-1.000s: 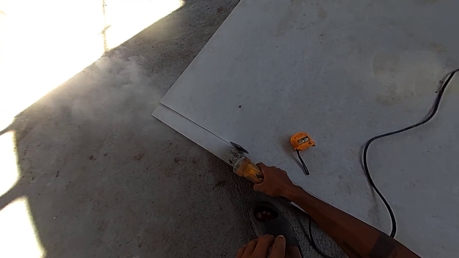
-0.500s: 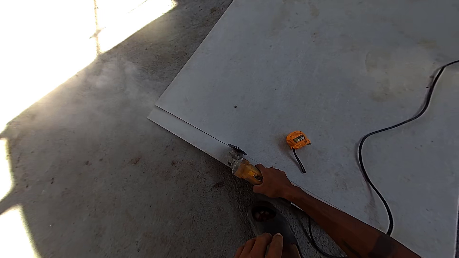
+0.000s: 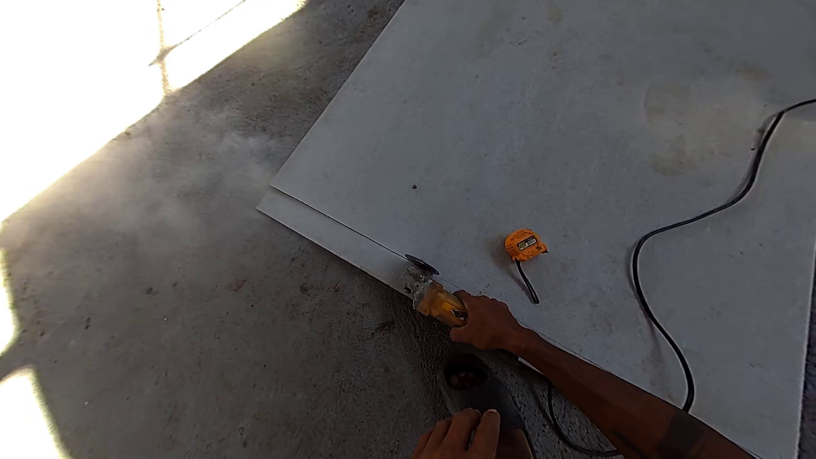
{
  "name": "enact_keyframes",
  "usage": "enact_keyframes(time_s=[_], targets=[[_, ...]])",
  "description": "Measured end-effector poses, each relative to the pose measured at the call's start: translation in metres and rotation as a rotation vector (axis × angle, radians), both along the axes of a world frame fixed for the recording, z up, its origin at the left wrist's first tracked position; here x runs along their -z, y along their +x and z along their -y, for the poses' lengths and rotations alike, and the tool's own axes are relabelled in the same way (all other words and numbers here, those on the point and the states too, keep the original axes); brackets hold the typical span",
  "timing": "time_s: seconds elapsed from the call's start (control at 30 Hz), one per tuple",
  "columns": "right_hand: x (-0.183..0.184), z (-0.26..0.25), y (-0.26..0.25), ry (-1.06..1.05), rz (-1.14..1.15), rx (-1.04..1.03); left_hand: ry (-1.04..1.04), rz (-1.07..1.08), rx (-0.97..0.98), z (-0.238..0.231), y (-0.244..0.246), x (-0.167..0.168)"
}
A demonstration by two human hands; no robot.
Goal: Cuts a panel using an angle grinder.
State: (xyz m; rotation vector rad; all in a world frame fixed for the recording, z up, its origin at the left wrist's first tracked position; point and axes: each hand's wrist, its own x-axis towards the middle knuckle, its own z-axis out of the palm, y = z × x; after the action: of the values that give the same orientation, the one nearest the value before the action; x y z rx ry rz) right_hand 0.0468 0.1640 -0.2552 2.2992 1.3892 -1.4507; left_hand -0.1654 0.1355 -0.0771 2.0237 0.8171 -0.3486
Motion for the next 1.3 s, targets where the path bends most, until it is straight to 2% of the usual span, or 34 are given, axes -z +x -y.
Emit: enact_keyframes(time_s=[1.3], targets=[[0.002, 0.035, 0.013, -0.003, 0.041, -0.021, 0.033, 0.001, 0.0, 0.004, -0.003, -0.004]])
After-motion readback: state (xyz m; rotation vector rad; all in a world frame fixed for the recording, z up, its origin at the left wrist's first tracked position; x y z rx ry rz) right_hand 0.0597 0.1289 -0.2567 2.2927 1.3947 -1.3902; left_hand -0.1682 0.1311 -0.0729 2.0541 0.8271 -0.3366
